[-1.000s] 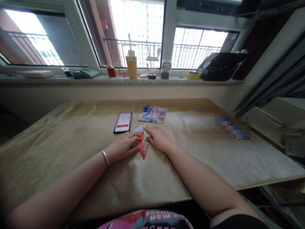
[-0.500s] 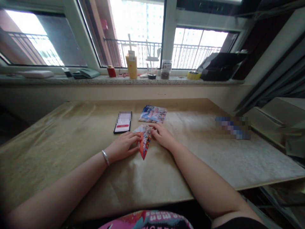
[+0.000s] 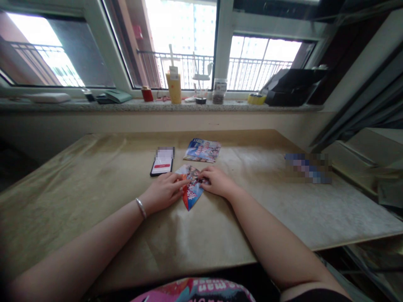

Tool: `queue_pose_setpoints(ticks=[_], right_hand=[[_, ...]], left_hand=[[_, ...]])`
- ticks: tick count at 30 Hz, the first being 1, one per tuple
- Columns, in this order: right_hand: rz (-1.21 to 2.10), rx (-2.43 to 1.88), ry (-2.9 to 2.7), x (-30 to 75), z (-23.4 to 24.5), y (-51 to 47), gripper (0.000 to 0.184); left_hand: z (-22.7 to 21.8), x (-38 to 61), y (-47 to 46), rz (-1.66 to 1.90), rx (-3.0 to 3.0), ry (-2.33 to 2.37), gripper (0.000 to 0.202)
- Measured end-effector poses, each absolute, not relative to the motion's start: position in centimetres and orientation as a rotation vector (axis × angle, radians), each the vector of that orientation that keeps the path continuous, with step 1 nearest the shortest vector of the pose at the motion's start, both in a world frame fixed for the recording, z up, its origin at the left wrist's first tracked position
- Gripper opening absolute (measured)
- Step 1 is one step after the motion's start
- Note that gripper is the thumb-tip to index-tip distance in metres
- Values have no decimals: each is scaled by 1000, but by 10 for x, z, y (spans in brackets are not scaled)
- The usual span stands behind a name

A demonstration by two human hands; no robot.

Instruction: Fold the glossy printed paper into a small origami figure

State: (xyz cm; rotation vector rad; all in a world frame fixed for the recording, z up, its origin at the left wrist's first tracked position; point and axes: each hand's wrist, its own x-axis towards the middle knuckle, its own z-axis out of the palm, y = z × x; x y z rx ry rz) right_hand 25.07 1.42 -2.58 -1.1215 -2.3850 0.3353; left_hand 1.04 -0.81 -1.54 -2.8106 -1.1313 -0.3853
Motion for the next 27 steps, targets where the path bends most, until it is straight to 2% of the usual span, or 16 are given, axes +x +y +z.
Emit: queue_pose_setpoints(ticks=[5, 13, 19, 27], right_hand=[[299, -1050, -2461, 244, -24, 11, 34], [257, -1080, -2541, 244, -22, 10, 39], [285, -1097, -2545, 246, -19, 10, 40], [324, -1063, -2585, 254, -16, 9, 41]], left_hand=[[-21, 10, -6, -418, -2787, -1085, 34], [-10, 3, -2, -391, -2709, -946, 28], [9, -8, -4, -213, -2659, -1019, 12], [15, -17, -3, -38, -2740, -1097, 17]])
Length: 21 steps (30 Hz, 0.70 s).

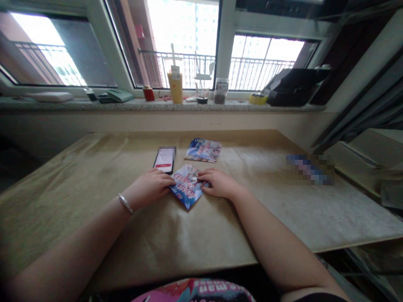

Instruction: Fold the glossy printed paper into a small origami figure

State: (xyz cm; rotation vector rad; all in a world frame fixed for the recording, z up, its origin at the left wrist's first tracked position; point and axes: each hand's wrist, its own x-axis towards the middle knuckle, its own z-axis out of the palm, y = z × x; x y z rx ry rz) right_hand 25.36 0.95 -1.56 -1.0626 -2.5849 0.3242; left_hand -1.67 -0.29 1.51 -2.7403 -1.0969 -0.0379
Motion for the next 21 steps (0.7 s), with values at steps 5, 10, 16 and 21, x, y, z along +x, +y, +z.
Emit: queue_pose_setpoints(ticks=[5, 10, 16, 21], right_hand=[[331, -1023, -2628, 259, -11, 7, 53], [264, -1059, -2661, 260, -9, 6, 52], [199, -1092, -2641, 256, -11, 7, 34], [233, -1167, -2574, 255, -12, 7, 23]], left_hand=[[18, -19, -3, 96, -2742, -1168, 20], [20, -18, -5, 164, -2720, -1222, 21], [20, -20, -3, 187, -2708, -1287, 26], [20, -27, 4, 185, -2743, -1334, 28]])
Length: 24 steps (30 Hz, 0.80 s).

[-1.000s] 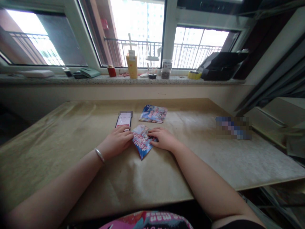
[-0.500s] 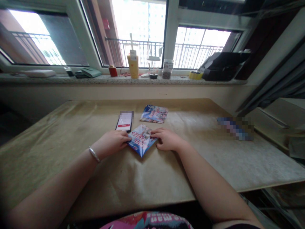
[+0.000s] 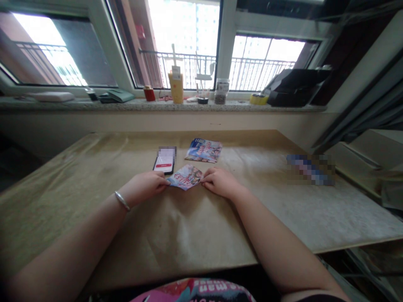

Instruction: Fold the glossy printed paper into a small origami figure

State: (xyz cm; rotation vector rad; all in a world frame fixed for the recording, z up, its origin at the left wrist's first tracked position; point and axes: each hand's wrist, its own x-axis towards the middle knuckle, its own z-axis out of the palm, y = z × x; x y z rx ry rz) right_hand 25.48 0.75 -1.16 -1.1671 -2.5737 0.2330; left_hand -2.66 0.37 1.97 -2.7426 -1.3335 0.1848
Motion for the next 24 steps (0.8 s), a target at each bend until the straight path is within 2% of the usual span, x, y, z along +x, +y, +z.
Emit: queue_pose_setpoints(ticks=[10, 15, 24], right_hand=[[349, -1415, -2382, 248, -16, 10, 22], [364, -1561, -2261, 241, -20, 11, 24], [234, -1819, -2144, 229, -17, 10, 32]], left_hand=[[14, -31, 12, -22, -2801, -1624, 24], [4, -25, 14, -152, -2709, -1783, 32], [0, -15, 13, -192, -2601, -1985, 35]])
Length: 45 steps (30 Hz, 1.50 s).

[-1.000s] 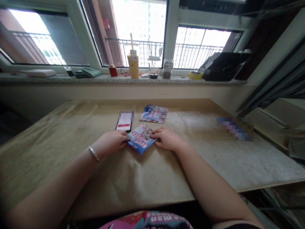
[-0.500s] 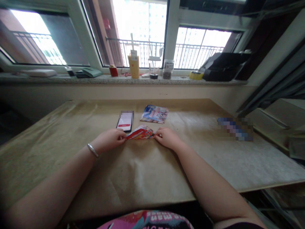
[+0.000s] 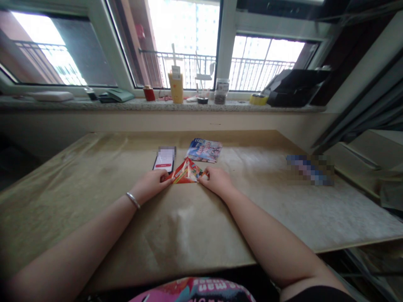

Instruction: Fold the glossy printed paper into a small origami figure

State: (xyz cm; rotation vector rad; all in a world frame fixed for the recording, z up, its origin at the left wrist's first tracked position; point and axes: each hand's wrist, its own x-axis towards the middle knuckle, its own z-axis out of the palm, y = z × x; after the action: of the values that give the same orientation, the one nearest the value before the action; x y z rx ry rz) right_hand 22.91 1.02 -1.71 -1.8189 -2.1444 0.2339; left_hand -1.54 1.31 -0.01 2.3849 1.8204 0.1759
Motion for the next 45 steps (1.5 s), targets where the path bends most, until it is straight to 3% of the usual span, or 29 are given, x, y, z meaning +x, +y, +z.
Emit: queue_pose_setpoints(ticks=[19, 39, 45], right_hand=[[614, -1681, -2102, 259, -27, 23, 12], [516, -1366, -2119, 256, -25, 18, 13], [405, -1169, -2195, 254, -15, 11, 5]], left_hand=[[1, -36, 22, 171, 2284, 1707, 18], [8, -36, 18, 92, 2368, 1714, 20], [11, -29, 10, 317, 2655, 1649, 17]])
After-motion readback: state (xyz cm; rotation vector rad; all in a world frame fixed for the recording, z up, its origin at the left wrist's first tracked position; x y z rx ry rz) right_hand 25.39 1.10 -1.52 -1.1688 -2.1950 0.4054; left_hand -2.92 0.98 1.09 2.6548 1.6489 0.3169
